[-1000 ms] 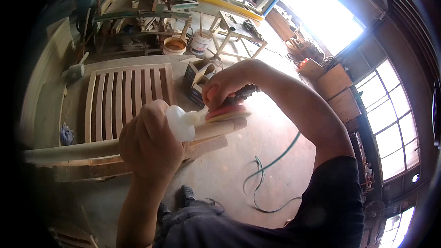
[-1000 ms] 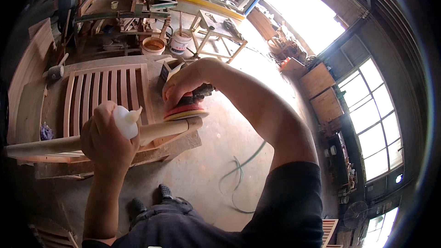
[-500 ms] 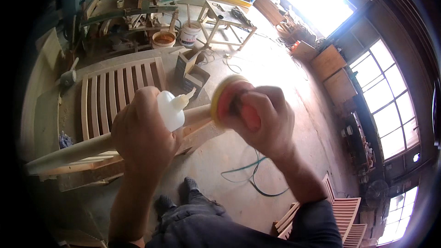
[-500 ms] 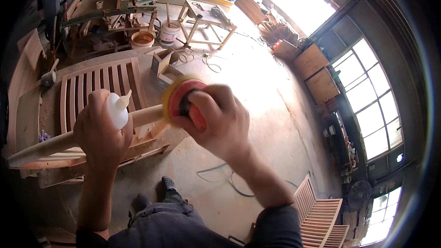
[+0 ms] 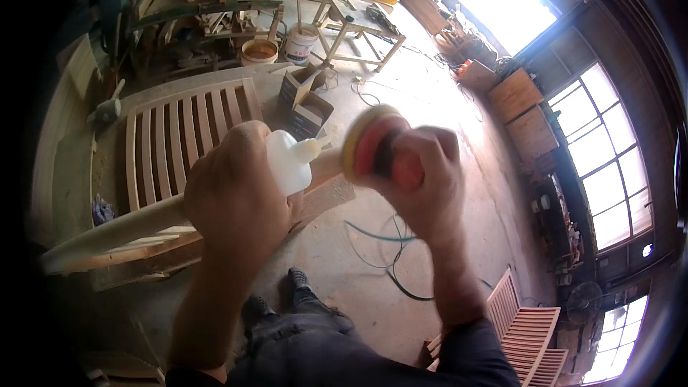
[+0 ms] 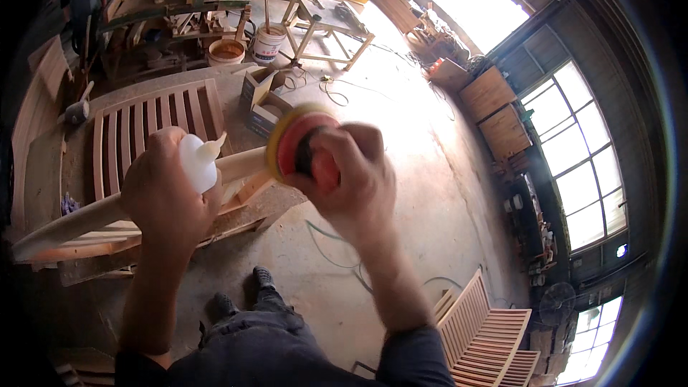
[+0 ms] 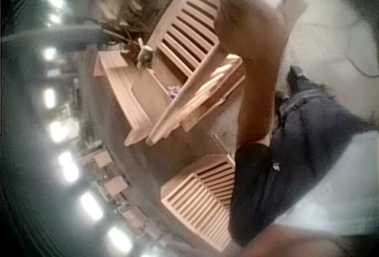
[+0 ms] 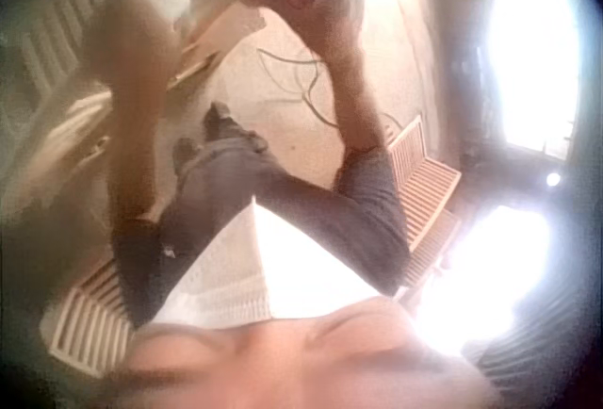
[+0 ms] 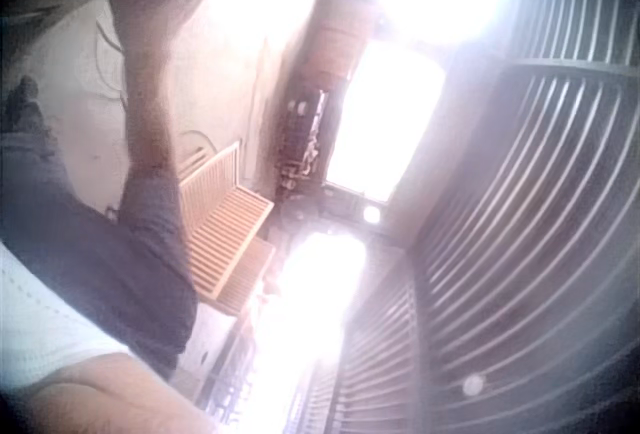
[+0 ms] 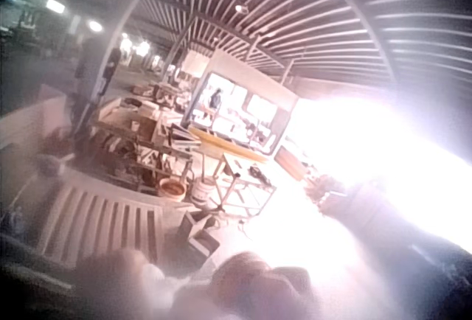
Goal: The person uses an orbital sander to smooth the edges of a wooden chair frame in a workshop. They apply a liquid from a squeeze bottle to the wood and continue sanding the surface. The person handles multiple chair frames, moving them between a workbench and a stack on the floor.
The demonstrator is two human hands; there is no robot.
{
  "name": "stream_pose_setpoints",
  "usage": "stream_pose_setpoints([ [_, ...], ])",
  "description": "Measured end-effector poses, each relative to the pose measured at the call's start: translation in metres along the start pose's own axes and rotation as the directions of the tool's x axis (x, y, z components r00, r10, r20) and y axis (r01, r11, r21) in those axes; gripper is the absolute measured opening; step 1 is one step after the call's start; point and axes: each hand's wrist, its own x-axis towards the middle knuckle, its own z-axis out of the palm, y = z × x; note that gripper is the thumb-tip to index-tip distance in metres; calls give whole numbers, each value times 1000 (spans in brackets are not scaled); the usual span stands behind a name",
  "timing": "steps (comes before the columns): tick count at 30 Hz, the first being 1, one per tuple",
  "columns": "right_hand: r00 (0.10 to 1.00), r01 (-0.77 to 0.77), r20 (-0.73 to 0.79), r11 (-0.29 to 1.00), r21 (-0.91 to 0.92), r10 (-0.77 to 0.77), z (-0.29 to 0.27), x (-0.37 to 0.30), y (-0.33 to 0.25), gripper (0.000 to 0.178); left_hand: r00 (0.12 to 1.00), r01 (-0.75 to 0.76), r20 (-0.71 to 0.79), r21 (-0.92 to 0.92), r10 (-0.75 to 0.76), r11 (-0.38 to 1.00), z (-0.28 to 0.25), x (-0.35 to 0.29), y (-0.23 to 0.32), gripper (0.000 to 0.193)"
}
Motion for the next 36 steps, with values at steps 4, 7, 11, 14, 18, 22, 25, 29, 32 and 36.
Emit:
stream_pose_setpoints([
  [4, 856, -23, 515, 992, 126, -45, -12, 92, 14, 57, 995, 75, 56, 125, -82, 989, -1, -4, 0, 54],
  [7, 554, -159, 832, 979, 124, -16, -4, 148, 34, 59, 992, 97, 66, 187, -111, 978, 3, -2, 7, 51],
  [11, 138, -176, 990, 983, 51, -27, 43, 196, 51, 59, 993, 108, 24, 289, -120, 951, 10, -6, 5, 47],
  [14, -42, -161, 988, 977, 138, -146, 79, 202, 68, 59, 998, 62, -47, 340, -49, 938, 12, 0, 4, 38],
  [18, -212, -256, 943, 946, 199, -256, 136, 191, 79, 55, 995, 52, -94, 376, -18, 925, 10, 5, 9, 36],
  [22, -256, -328, 919, 921, 210, -301, 142, 186, 66, 53, 993, 30, -116, 364, 14, 931, 13, 3, 4, 35],
  [25, -84, -278, 940, 913, 298, -332, 114, 189, 62, 52, 997, 78, -45, 385, -65, 920, 10, -5, 3, 43],
  [29, 276, -93, 871, 890, 446, -407, 54, 181, 52, 49, 996, 88, -53, 379, -73, 921, 11, -8, 0, 43],
  [32, 580, 209, 699, 906, 368, -418, 6, 146, 34, 50, 995, 26, -102, 397, 15, 917, 13, 1, 4, 36],
  [36, 843, 358, 383, 925, 126, -379, -16, 75, 9, 38, 999, 29, -29, 314, -21, 949, 4, 2, 1, 37],
])
